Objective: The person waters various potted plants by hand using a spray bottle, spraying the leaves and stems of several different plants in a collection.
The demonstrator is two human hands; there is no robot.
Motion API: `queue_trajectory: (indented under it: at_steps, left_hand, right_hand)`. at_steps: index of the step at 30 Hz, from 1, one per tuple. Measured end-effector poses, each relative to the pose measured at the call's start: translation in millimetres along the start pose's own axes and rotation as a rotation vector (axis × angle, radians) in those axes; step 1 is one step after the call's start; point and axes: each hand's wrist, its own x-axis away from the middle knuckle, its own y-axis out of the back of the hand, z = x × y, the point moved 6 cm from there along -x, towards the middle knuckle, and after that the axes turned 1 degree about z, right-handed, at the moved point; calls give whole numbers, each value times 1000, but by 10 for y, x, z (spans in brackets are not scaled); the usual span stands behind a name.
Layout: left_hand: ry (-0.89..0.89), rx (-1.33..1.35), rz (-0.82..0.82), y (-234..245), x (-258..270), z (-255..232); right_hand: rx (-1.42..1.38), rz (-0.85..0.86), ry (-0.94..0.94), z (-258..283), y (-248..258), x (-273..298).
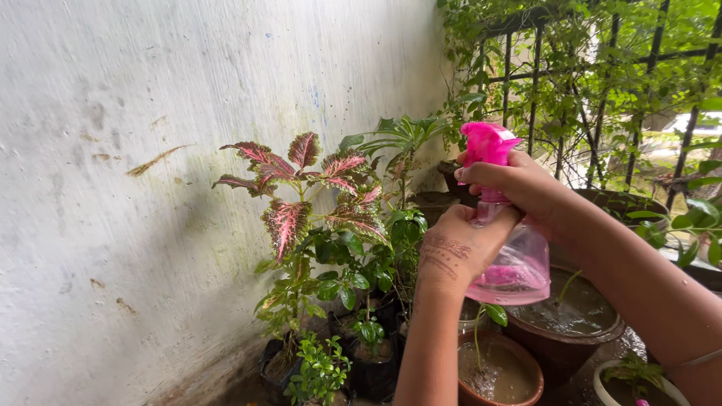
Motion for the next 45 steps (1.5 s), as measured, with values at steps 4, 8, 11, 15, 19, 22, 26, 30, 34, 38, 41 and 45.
queue_trajectory:
  at_steps: [4, 8, 11, 15, 19, 22, 26, 30, 34, 38, 41, 45]
  left_hand:
    - [-62, 38, 21, -9, 21, -29]
    - [-175, 244, 93, 7, 10, -71]
    - [-168, 420, 158, 97, -29, -32]
    - [-146, 473, 113, 141, -18, -6]
    - [-89, 442, 34, 245, 71, 61]
    - [-70, 426, 26, 270, 96, 73]
    - [-103, 379, -23, 301, 178, 33]
    - [-119, 269, -51, 351, 229, -16]
    - [-103, 272, -43, 300, 302, -36]
    - [-53, 231, -53, 217, 293, -31]
    - [-69, 219, -92, 143, 234, -5]
    - [-84, 203, -123, 87, 161, 18]
  right_hand:
    - [122, -95, -19, 93, 57, 82]
    - [171, -98, 16, 265, 50, 114]
    - [131, -121, 36, 337, -21, 98]
    - [84, 21, 80, 406, -137, 76]
    - [97, 42, -27, 356, -186, 105]
    - [105, -24, 46, 306, -178, 101]
    - [107, -106, 23, 234, -115, 131]
    - [42, -107, 80, 260, -142, 242]
    - [-64, -26, 28, 191, -140, 291]
    - [-59, -6, -5, 53, -56, 185]
    - [-85, 12, 16, -33, -1, 112]
    - [-172, 38, 66, -13, -2, 130]
